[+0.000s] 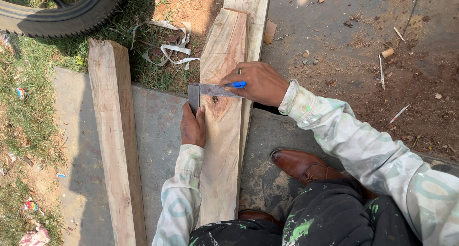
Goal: The person uses a try square and a blue pen to mark perpendicular lines on several wooden planks. They reposition the square along the planks and draw lines, then move to another plank and repeat the process.
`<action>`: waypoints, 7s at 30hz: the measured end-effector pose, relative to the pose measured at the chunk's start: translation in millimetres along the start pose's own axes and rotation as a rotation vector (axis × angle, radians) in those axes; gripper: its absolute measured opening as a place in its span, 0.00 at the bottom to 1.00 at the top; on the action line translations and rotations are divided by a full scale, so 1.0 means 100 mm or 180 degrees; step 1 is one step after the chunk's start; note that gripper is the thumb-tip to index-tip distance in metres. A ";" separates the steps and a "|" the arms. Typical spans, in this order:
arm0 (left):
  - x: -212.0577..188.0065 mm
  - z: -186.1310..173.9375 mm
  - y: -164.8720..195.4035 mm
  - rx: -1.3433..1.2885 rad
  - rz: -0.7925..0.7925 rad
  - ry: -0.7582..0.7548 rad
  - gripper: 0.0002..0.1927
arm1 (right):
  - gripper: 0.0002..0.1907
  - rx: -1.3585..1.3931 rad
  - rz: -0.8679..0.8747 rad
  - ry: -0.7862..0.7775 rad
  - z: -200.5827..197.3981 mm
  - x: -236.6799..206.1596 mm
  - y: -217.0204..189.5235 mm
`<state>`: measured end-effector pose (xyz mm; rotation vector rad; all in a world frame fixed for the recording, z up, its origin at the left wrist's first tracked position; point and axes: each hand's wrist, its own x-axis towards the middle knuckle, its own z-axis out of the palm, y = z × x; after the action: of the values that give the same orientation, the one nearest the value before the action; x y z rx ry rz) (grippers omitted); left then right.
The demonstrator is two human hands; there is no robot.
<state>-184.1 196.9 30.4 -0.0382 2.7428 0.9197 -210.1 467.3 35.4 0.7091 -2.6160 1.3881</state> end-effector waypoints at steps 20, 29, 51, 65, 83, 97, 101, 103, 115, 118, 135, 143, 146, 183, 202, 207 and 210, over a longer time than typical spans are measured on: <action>0.00 0.04 -0.13 0.0032 -0.0019 -0.0049 0.27 | 0.08 -0.0648 -0.0045 0.0332 -0.55 -0.42 -0.22; -0.11 0.00 -0.21 0.0010 -0.0051 -0.0103 0.28 | 0.09 0.0096 0.0503 0.0686 -0.67 -0.86 -0.22; -0.74 -0.02 -0.40 0.0021 0.0039 0.0197 0.31 | 0.10 0.0600 0.0435 0.1163 -0.39 -1.15 -0.01; -0.70 0.03 -0.35 -0.0010 0.0180 0.0423 0.27 | 0.08 0.0664 0.0439 0.1103 -0.42 -1.17 -0.08; -0.72 0.05 -0.37 -0.0078 0.0056 0.0443 0.29 | 0.08 0.0680 0.0238 0.1024 -0.29 -1.13 -0.12; -0.71 0.07 -0.37 -0.0020 0.0096 0.0499 0.27 | 0.08 0.0695 0.0278 0.0973 -0.31 -1.10 -0.17; -0.71 0.06 -0.34 -0.0104 0.0077 0.0480 0.25 | 0.08 0.0711 0.0227 0.0969 -0.31 -1.09 -0.16; -0.71 0.06 -0.32 -0.0135 0.0035 0.0460 0.25 | 0.08 0.0753 0.0202 0.0899 -0.31 -1.08 -0.17; -0.71 0.03 -0.28 -0.0136 0.0105 0.0460 0.23 | 0.09 0.0887 -0.0020 0.0784 -0.22 -0.98 -0.16; -0.71 0.03 -0.28 -0.0131 0.0132 0.0467 0.23 | 0.09 0.0889 -0.0053 0.0785 -0.22 -0.96 -0.16; -0.72 0.06 -0.36 -0.0116 0.0062 0.0509 0.24 | 0.14 0.0362 -0.0257 -0.0293 0.19 -0.42 -0.31; -0.72 0.05 -0.33 -0.0201 0.0094 0.0544 0.23 | 0.13 -0.0668 -0.0166 -0.1030 -0.18 -0.47 -0.41; -0.72 0.05 -0.32 -0.0239 0.0156 0.0588 0.22 | 0.12 -0.0525 -0.0100 -0.0825 -0.21 -0.45 -0.43; -1.29 -0.03 -0.63 0.0026 -0.0207 0.0414 0.28 | 0.09 0.0119 0.0032 0.0060 -0.41 -0.92 -0.29; -1.37 -0.01 -0.66 -0.0060 -0.0129 0.0284 0.26 | 0.08 0.0290 -0.0105 0.0003 -0.34 -0.92 -0.28; -1.38 0.00 -0.66 0.0026 -0.0156 0.0291 0.27 | 0.09 0.0391 -0.0148 -0.0018 -0.35 -0.92 -0.30; -1.38 0.01 -0.68 -0.0055 -0.0165 0.0277 0.28 | 0.09 0.0386 -0.0166 -0.0037 -0.35 -0.91 -0.31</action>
<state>-43.2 135.6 22.8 -0.1554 2.7990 0.9491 -120.3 512.7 52.3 0.7961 -2.5197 1.5425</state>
